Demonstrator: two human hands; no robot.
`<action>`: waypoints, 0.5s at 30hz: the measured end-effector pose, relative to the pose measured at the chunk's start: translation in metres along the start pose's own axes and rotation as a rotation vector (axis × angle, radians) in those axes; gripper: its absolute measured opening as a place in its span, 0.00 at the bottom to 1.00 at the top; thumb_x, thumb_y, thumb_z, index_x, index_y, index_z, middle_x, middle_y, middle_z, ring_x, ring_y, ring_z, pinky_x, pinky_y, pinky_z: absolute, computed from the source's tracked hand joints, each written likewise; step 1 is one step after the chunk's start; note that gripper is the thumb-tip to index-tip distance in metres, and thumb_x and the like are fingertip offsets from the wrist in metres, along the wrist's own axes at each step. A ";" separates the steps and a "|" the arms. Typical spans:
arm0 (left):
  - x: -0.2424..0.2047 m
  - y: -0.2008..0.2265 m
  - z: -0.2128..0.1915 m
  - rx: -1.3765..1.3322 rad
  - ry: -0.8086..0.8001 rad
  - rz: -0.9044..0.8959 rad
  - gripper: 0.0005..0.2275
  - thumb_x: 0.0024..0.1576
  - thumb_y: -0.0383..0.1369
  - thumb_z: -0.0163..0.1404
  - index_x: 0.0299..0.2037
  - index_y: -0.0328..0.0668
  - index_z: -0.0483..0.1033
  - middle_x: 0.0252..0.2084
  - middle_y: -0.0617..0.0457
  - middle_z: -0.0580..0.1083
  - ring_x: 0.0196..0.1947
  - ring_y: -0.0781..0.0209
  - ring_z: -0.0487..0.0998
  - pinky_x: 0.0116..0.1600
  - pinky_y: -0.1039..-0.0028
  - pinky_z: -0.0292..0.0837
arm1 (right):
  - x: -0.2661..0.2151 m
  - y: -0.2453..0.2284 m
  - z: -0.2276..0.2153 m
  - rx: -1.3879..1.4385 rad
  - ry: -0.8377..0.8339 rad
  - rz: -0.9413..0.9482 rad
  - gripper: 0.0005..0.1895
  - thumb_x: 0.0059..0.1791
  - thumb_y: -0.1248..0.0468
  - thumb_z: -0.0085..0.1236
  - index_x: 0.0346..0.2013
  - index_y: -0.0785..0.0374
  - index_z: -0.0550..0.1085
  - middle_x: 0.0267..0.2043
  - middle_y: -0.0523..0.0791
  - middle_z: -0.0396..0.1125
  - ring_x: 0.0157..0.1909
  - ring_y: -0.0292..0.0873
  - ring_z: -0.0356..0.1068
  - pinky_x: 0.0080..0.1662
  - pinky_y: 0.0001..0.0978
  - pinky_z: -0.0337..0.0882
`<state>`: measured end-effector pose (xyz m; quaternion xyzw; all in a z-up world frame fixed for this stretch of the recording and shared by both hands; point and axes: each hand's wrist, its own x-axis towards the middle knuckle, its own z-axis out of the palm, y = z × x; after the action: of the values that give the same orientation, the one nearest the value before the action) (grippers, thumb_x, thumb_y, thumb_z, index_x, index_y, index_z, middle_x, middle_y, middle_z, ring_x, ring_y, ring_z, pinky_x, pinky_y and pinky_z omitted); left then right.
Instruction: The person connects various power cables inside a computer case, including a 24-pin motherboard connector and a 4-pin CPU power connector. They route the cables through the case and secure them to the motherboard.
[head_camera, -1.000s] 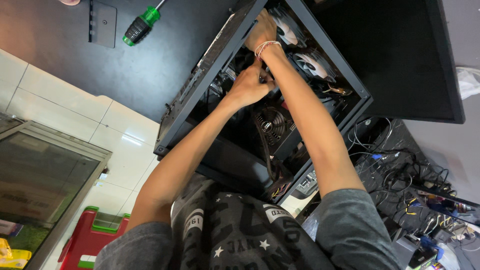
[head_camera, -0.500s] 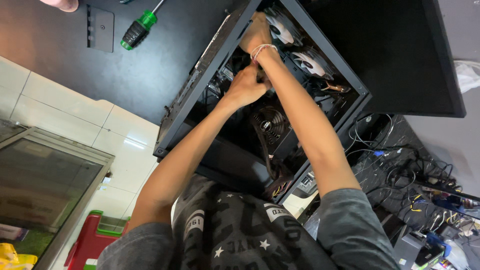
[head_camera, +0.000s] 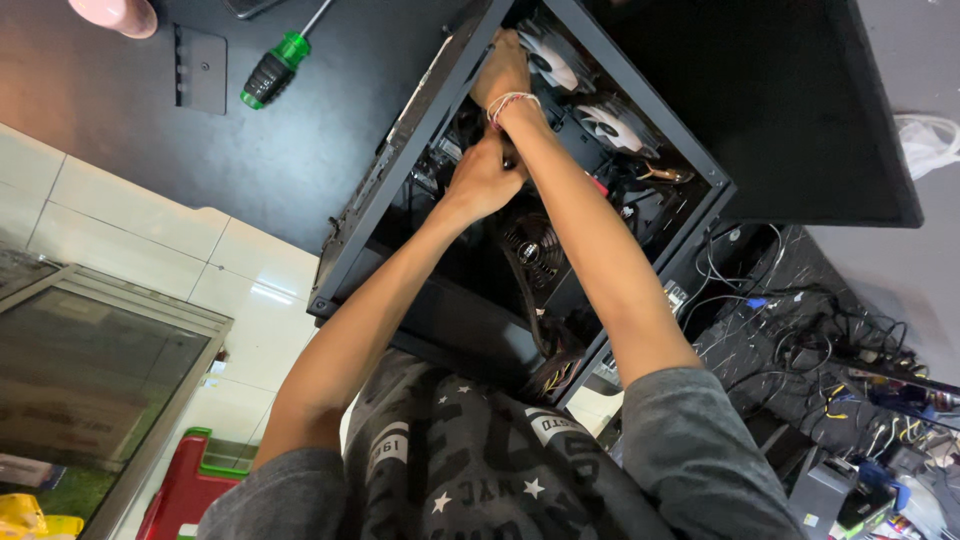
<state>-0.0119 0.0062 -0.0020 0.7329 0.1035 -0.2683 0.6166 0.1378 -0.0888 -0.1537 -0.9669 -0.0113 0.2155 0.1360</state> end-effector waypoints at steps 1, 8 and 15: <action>0.002 -0.002 0.001 0.001 0.003 0.002 0.21 0.53 0.43 0.49 0.53 0.40 0.66 0.46 0.51 0.82 0.50 0.44 0.81 0.49 0.58 0.72 | 0.000 -0.001 0.002 0.000 0.002 -0.003 0.26 0.37 0.59 0.65 0.49 0.51 0.70 0.57 0.50 0.62 0.59 0.57 0.68 0.59 0.39 0.70; -0.005 0.005 -0.011 -0.015 -0.022 -0.019 0.28 0.55 0.37 0.50 0.59 0.35 0.47 0.45 0.55 0.82 0.48 0.52 0.82 0.50 0.62 0.73 | -0.025 0.007 -0.033 0.130 -0.021 -0.144 0.22 0.45 0.58 0.65 0.52 0.57 0.70 0.51 0.53 0.66 0.57 0.61 0.68 0.57 0.49 0.69; -0.004 -0.007 -0.017 0.022 0.030 0.050 0.45 0.56 0.36 0.55 0.74 0.26 0.33 0.42 0.60 0.84 0.51 0.64 0.83 0.57 0.74 0.72 | -0.142 -0.004 -0.162 0.401 0.071 -0.573 0.17 0.57 0.57 0.51 0.52 0.64 0.79 0.52 0.47 0.76 0.55 0.46 0.76 0.55 0.37 0.72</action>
<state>-0.0139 0.0242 -0.0043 0.7459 0.0912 -0.2429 0.6134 0.0774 -0.1382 0.0471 -0.8853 -0.2351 0.1329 0.3786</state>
